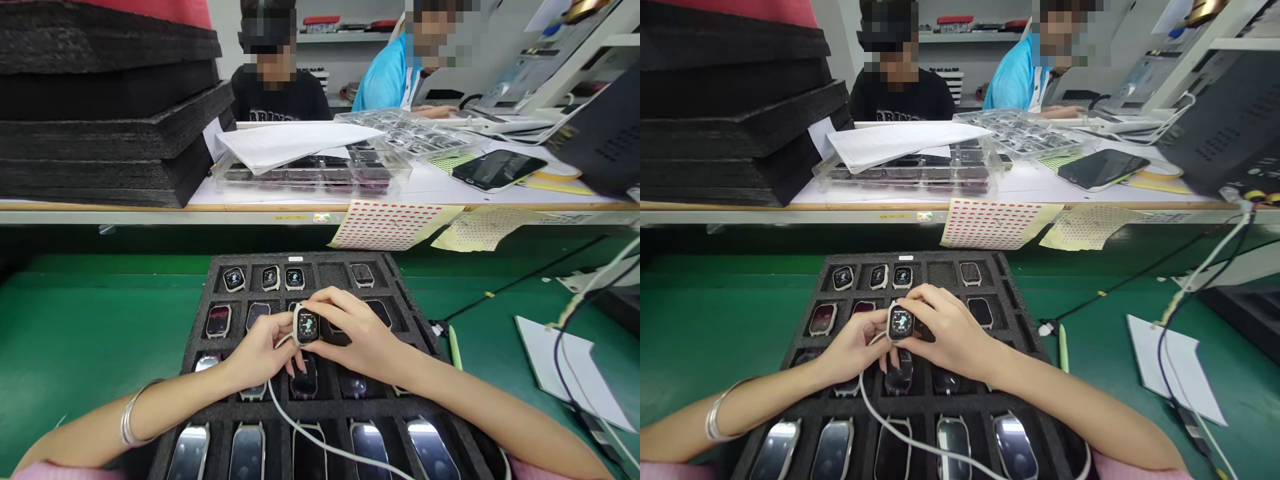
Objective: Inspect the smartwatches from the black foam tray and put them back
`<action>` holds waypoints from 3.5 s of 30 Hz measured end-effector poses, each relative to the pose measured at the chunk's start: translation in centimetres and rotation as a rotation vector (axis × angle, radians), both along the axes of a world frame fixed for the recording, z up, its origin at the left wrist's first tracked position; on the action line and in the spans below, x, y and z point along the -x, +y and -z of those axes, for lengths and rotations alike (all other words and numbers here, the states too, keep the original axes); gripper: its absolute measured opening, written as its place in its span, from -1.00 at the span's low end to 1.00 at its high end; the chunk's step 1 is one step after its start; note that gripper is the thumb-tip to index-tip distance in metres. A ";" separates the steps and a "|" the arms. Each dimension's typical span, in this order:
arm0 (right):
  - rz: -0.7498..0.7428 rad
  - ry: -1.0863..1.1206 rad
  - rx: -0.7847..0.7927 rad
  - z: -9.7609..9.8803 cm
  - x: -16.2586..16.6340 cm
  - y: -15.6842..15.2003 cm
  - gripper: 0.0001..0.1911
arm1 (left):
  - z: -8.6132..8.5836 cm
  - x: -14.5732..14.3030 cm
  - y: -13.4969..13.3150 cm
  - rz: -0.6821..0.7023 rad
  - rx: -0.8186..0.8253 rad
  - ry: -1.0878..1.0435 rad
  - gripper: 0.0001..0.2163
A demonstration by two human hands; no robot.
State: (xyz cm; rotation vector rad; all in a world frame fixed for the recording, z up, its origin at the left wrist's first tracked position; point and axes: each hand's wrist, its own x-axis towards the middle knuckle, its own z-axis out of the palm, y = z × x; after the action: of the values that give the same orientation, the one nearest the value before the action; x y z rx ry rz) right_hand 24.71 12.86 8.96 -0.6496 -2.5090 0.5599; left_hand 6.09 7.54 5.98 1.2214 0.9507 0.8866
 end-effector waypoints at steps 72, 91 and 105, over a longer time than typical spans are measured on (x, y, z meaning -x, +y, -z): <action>-0.063 0.020 0.114 -0.7 -1.8 -0.9 -0.60 | -0.1 -1.1 0.3 0.027 -0.015 0.042 -0.77; -0.052 0.016 0.060 -0.9 -1.8 -1.7 -0.68 | 0.1 -1.5 0.2 0.049 0.003 0.062 -0.78; -0.053 -0.001 0.070 -0.6 -2.2 -2.1 -0.64 | 0.2 -1.7 -0.2 0.040 -0.020 0.117 -0.82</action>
State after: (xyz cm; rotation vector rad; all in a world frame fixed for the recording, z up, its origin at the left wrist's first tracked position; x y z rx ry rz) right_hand 26.93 10.79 9.59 -0.6108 -2.5240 0.6692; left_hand 7.78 7.36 5.76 1.3162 1.0088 0.8014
